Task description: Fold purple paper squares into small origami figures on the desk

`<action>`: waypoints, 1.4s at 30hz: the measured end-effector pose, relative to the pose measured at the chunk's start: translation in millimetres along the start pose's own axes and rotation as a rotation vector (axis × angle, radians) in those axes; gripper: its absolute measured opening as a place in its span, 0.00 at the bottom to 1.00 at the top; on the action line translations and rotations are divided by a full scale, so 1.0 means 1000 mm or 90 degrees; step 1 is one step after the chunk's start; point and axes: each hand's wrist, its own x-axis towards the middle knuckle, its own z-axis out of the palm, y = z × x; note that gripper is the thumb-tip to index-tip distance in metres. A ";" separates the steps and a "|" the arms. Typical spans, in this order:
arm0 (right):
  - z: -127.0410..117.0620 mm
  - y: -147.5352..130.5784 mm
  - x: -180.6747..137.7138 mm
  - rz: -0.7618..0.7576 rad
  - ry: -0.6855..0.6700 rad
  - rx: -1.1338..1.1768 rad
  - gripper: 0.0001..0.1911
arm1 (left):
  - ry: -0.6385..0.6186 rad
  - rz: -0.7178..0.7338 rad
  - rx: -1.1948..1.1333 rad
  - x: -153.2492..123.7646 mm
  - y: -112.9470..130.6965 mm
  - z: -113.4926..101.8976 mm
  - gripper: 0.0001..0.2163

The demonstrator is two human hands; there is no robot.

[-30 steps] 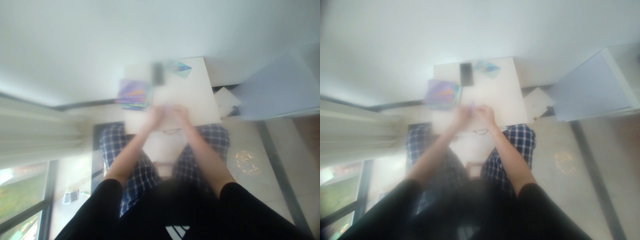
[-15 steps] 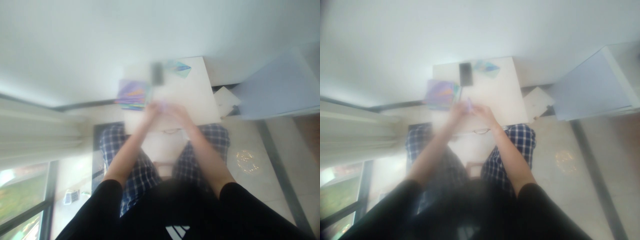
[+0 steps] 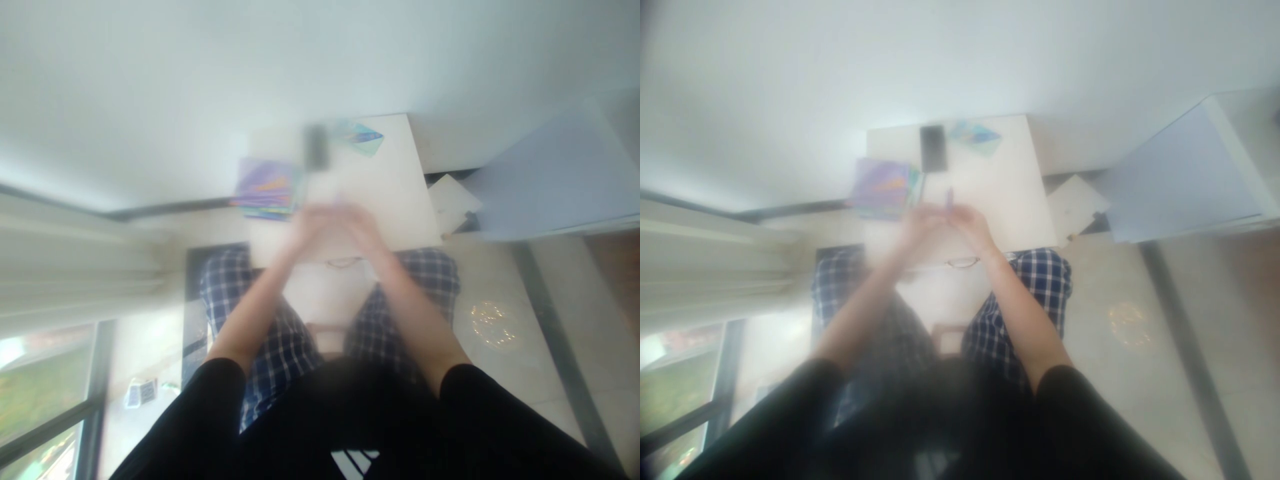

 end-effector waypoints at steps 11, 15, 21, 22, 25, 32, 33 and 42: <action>-0.001 -0.002 0.000 -0.009 -0.020 0.078 0.25 | -0.025 -0.032 -0.108 0.007 -0.011 -0.006 0.13; -0.001 0.000 0.002 -0.028 0.002 0.113 0.23 | -0.025 -0.010 -0.123 0.010 -0.010 -0.005 0.14; -0.001 -0.004 0.003 -0.024 0.052 0.034 0.22 | -0.014 -0.020 -0.083 0.006 -0.012 -0.003 0.13; -0.001 -0.005 0.003 -0.011 0.070 0.017 0.22 | -0.004 -0.029 -0.069 0.005 -0.013 -0.002 0.12; 0.000 -0.004 0.003 0.025 0.117 -0.014 0.18 | 0.017 -0.050 -0.039 0.004 -0.015 0.001 0.11; 0.001 -0.004 0.003 0.049 0.116 -0.037 0.18 | -0.022 -0.068 -0.048 0.001 -0.005 0.003 0.10; 0.001 -0.004 0.003 0.043 0.107 -0.051 0.18 | -0.017 -0.075 -0.044 0.001 -0.006 0.004 0.10; 0.002 -0.003 -0.004 -0.110 0.022 -0.072 0.21 | 0.090 -0.028 0.010 0.007 -0.032 0.003 0.06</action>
